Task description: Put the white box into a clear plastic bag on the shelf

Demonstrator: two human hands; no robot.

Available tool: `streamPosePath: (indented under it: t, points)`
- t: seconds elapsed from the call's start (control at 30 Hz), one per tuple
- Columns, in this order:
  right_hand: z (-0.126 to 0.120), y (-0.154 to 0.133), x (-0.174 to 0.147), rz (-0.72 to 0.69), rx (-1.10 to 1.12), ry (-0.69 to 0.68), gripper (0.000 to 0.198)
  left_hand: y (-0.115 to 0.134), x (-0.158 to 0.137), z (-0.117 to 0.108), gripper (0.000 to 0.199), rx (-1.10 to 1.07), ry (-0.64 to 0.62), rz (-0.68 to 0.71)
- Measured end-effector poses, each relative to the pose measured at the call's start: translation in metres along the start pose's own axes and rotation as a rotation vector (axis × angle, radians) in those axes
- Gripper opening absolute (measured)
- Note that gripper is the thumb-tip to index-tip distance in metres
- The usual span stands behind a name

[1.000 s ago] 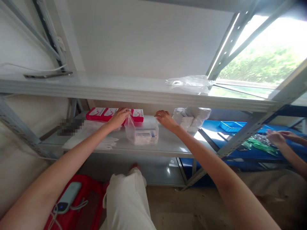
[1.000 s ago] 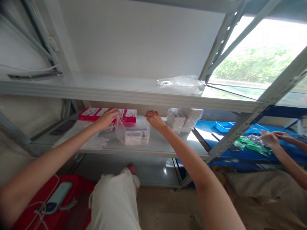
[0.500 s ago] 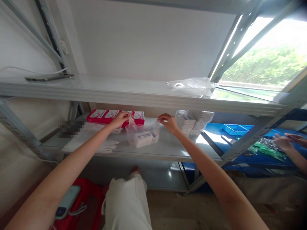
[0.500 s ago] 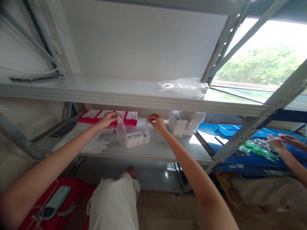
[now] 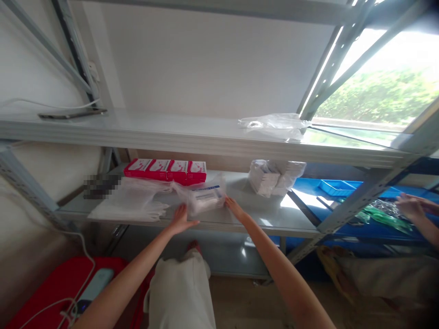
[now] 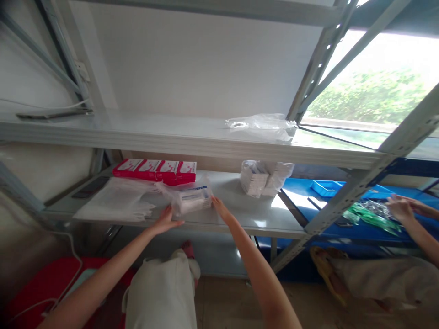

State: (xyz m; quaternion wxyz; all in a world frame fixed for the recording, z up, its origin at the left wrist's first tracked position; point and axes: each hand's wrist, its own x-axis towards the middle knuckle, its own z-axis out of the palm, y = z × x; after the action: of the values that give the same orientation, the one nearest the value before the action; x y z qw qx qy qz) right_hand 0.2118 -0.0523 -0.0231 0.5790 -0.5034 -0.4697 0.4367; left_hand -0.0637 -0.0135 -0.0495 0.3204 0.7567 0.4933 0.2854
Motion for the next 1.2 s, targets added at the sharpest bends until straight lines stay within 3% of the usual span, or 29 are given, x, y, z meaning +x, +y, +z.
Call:
streamPosePath:
  t: [0.1, 0.2, 0.3, 0.43, 0.57, 0.63, 0.73, 0.8, 0.97, 1.2]
  points:
    - [0.019, 0.009, -0.001, 0.059, 0.123, 0.072, 0.053, 0.006, 0.000, 0.024, 0.086, 0.138, 0.036, -0.013]
    - [0.028, 0.014, -0.003, 0.114, 0.228, 0.210, 0.055, 0.014, 0.004, 0.032, 0.071, 0.075, 0.151, 0.008]
    - [0.032, 0.016, -0.005, 0.133, 0.258, 0.284, 0.055, 0.019, 0.011, 0.028, 0.059, -0.211, 0.166, 0.010]
    - [0.037, 0.015, -0.002, 0.122, 0.219, 0.388, 0.053, 0.027, 0.017, 0.016, 0.060, -0.680, 0.118, -0.067]
    - [0.041, 0.016, 0.002, 0.145, 0.199, 0.466, 0.050, 0.036, 0.020, 0.005, 0.062, -0.921, 0.171, -0.197]
    - [0.043, 0.016, 0.002, 0.142, 0.225, 0.454, 0.046, 0.039, 0.021, 0.003, 0.052, -0.981, 0.122, -0.280]
    - [0.048, 0.014, 0.001, 0.140, 0.287, 0.427, 0.041, 0.041, 0.023, 0.006, 0.037, -1.012, 0.031, -0.319]
    - [0.051, 0.013, 0.000, 0.132, 0.291, 0.418, 0.041, 0.040, 0.024, 0.009, 0.038, -1.012, 0.021, -0.320]
    - [0.049, 0.011, -0.003, 0.123, 0.234, 0.416, 0.046, 0.032, 0.024, 0.011, 0.045, -0.793, 0.129, -0.241]
    - [0.036, 0.016, -0.002, 0.123, 0.296, 0.578, 0.041, 0.026, 0.023, 0.001, 0.037, -0.684, 0.174, -0.127]
